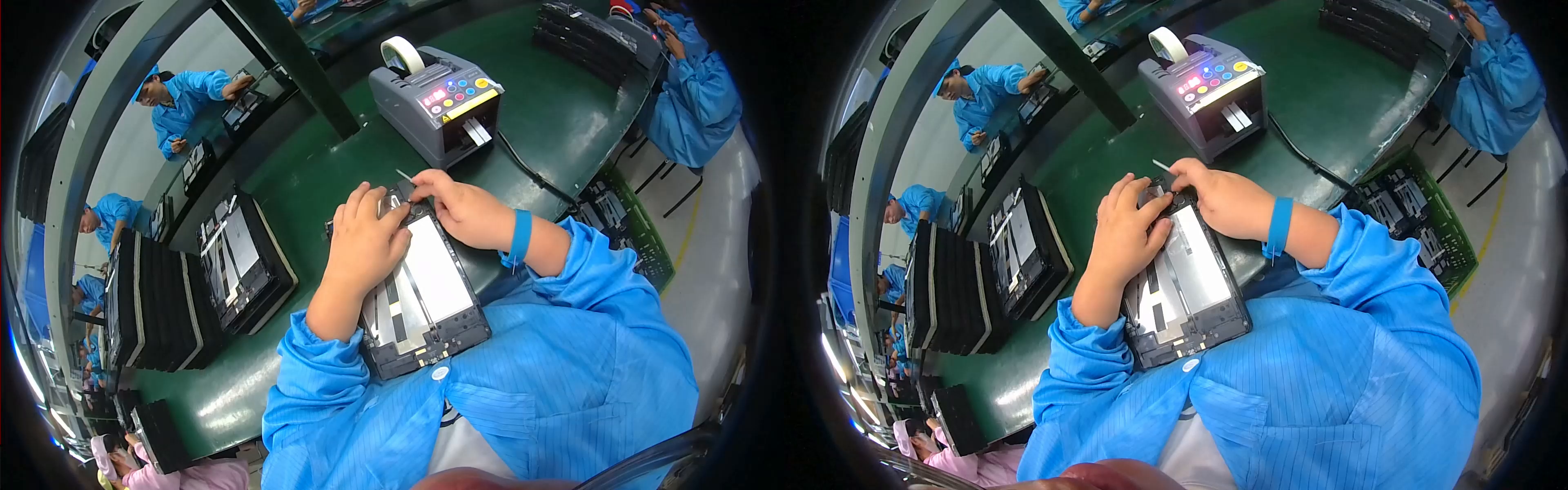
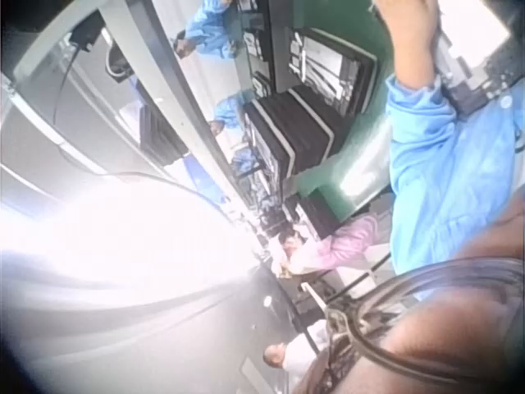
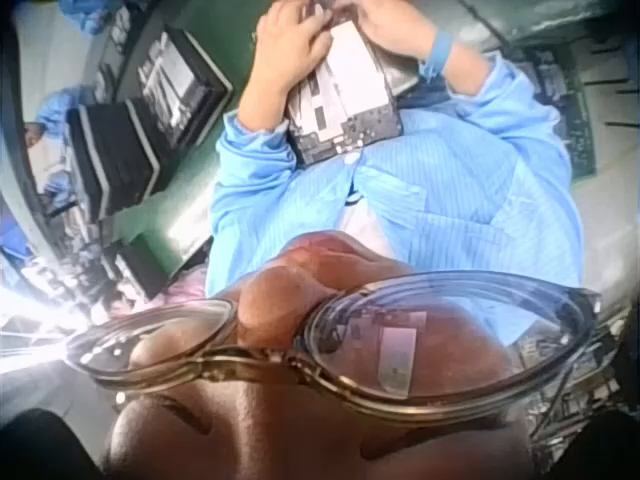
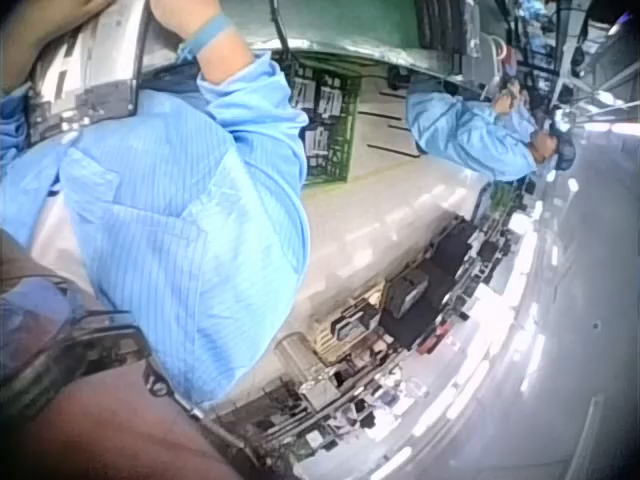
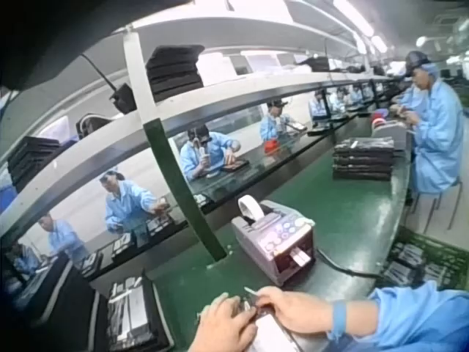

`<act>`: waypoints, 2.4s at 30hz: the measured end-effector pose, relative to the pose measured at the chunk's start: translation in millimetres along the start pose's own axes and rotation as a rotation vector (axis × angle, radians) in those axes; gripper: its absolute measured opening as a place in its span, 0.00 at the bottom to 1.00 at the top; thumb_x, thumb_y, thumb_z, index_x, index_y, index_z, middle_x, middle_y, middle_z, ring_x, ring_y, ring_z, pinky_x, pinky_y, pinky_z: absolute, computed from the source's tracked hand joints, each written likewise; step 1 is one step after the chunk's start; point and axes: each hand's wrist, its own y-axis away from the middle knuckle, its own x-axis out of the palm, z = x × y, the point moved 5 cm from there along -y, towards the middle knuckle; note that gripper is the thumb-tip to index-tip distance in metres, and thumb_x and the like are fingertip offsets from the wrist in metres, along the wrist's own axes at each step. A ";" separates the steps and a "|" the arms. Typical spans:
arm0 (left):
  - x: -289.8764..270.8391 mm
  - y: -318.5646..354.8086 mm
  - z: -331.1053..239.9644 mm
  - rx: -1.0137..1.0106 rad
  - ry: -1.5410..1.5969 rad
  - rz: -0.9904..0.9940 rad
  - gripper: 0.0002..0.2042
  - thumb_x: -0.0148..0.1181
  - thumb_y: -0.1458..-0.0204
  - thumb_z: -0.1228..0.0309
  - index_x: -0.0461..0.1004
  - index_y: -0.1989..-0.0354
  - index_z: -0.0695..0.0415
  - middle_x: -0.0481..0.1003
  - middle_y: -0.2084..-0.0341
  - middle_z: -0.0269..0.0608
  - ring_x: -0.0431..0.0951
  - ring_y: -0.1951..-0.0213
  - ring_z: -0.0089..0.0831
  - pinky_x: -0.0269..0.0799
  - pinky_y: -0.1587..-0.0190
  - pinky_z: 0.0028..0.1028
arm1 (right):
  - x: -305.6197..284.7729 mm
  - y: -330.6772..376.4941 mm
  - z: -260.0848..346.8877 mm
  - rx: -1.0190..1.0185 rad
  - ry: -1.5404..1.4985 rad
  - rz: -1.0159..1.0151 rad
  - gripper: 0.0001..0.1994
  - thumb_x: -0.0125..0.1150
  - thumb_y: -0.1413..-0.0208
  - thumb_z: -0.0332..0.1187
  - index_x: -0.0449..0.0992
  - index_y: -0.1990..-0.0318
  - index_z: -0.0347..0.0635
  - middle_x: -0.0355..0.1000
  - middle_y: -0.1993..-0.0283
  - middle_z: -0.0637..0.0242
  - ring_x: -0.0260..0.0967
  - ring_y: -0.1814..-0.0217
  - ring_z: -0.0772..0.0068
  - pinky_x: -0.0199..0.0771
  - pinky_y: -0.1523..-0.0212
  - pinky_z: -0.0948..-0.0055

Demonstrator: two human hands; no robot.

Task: Applying adhesive tape strips and managing ribbon cables during the assembly of tablet screens on a factory production line.

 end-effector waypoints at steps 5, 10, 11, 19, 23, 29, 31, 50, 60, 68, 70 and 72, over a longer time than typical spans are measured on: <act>-3.0 0.7 -3.2 -0.035 -0.118 0.004 0.16 0.59 0.59 0.64 0.78 0.58 0.47 0.68 0.50 0.50 0.62 0.42 0.49 0.59 0.47 0.44 | 0.6 3.4 3.4 -0.104 0.167 0.024 0.23 0.46 0.50 0.17 0.57 0.45 0.41 0.71 0.51 0.57 0.69 0.50 0.54 0.69 0.51 0.63; 1.9 5.8 2.9 -0.080 -0.097 0.018 0.17 0.59 0.56 0.62 0.77 0.56 0.46 0.66 0.47 0.52 0.61 0.41 0.51 0.56 0.43 0.47 | 1.1 14.9 14.9 -0.064 0.155 0.078 0.25 0.50 0.49 0.21 0.55 0.42 0.40 0.69 0.49 0.55 0.69 0.53 0.57 0.70 0.51 0.65; 4.3 7.1 5.2 -0.090 -0.092 0.016 0.17 0.58 0.56 0.62 0.77 0.55 0.46 0.65 0.46 0.52 0.60 0.41 0.52 0.54 0.42 0.48 | 2.1 21.2 11.8 0.033 0.025 0.025 0.27 0.53 0.50 0.23 0.54 0.42 0.39 0.67 0.48 0.53 0.69 0.53 0.58 0.69 0.51 0.65; 4.9 17.7 20.7 -0.168 0.121 0.116 0.18 0.59 0.55 0.62 0.76 0.54 0.49 0.65 0.44 0.53 0.62 0.42 0.50 0.53 0.41 0.47 | 25.8 42.8 23.3 0.143 -0.103 -0.091 0.31 0.61 0.54 0.30 0.54 0.42 0.36 0.64 0.46 0.47 0.62 0.43 0.47 0.62 0.44 0.60; -4.9 36.0 24.6 -0.198 0.117 0.104 0.17 0.59 0.55 0.63 0.77 0.55 0.50 0.66 0.45 0.52 0.63 0.43 0.47 0.55 0.42 0.43 | 29.0 26.5 16.5 0.142 -0.289 -0.022 0.24 0.60 0.53 0.30 0.61 0.47 0.40 0.68 0.51 0.51 0.66 0.48 0.54 0.67 0.49 0.62; -8.1 38.2 24.1 -0.214 0.135 0.095 0.15 0.59 0.54 0.64 0.78 0.56 0.50 0.67 0.46 0.50 0.64 0.44 0.45 0.55 0.43 0.41 | 3.9 -35.3 19.8 -0.217 0.208 0.048 0.09 0.61 0.51 0.35 0.74 0.66 0.41 0.73 0.65 0.57 0.71 0.68 0.59 0.69 0.66 0.66; -7.5 39.3 27.1 -0.225 0.136 0.103 0.15 0.58 0.54 0.65 0.78 0.57 0.50 0.67 0.46 0.49 0.64 0.44 0.45 0.55 0.42 0.40 | 19.6 -48.8 20.5 -0.037 0.074 0.452 0.08 0.61 0.50 0.35 0.75 0.69 0.40 0.73 0.70 0.59 0.70 0.68 0.61 0.68 0.65 0.65; -0.8 29.3 34.5 -0.425 0.233 0.060 0.10 0.59 0.54 0.64 0.82 0.66 0.51 0.70 0.49 0.46 0.65 0.46 0.43 0.55 0.43 0.38 | 45.4 -84.5 18.4 -0.051 0.457 0.793 0.09 0.58 0.51 0.35 0.77 0.71 0.39 0.74 0.73 0.58 0.70 0.70 0.58 0.69 0.67 0.64; 0.2 30.3 35.4 -0.478 0.220 0.003 0.10 0.62 0.56 0.61 0.83 0.69 0.51 0.72 0.53 0.42 0.67 0.48 0.40 0.55 0.45 0.38 | 33.5 -75.8 10.6 0.119 0.204 0.778 0.06 0.61 0.52 0.31 0.75 0.72 0.36 0.72 0.78 0.65 0.70 0.79 0.75 0.68 0.78 0.75; 0.4 26.6 34.6 -0.477 0.187 0.024 0.10 0.65 0.58 0.64 0.82 0.67 0.52 0.71 0.52 0.44 0.68 0.49 0.42 0.58 0.45 0.37 | 32.5 -70.5 -7.0 0.247 0.025 0.633 0.07 0.59 0.52 0.31 0.74 0.72 0.36 0.71 0.79 0.65 0.71 0.78 0.75 0.70 0.75 0.76; 0.2 27.0 33.9 -0.479 0.180 0.018 0.10 0.65 0.58 0.64 0.82 0.67 0.52 0.71 0.51 0.44 0.67 0.48 0.42 0.58 0.45 0.38 | 33.6 -69.3 -6.5 0.266 0.026 0.614 0.06 0.59 0.51 0.31 0.73 0.73 0.36 0.71 0.79 0.66 0.70 0.79 0.77 0.68 0.75 0.77; -0.2 27.3 33.2 -0.495 0.188 0.023 0.10 0.65 0.58 0.64 0.82 0.68 0.52 0.71 0.51 0.44 0.67 0.47 0.42 0.57 0.44 0.38 | 33.5 -68.5 -7.2 0.296 -0.001 0.555 0.09 0.61 0.52 0.32 0.70 0.76 0.37 0.69 0.81 0.66 0.68 0.80 0.77 0.67 0.77 0.76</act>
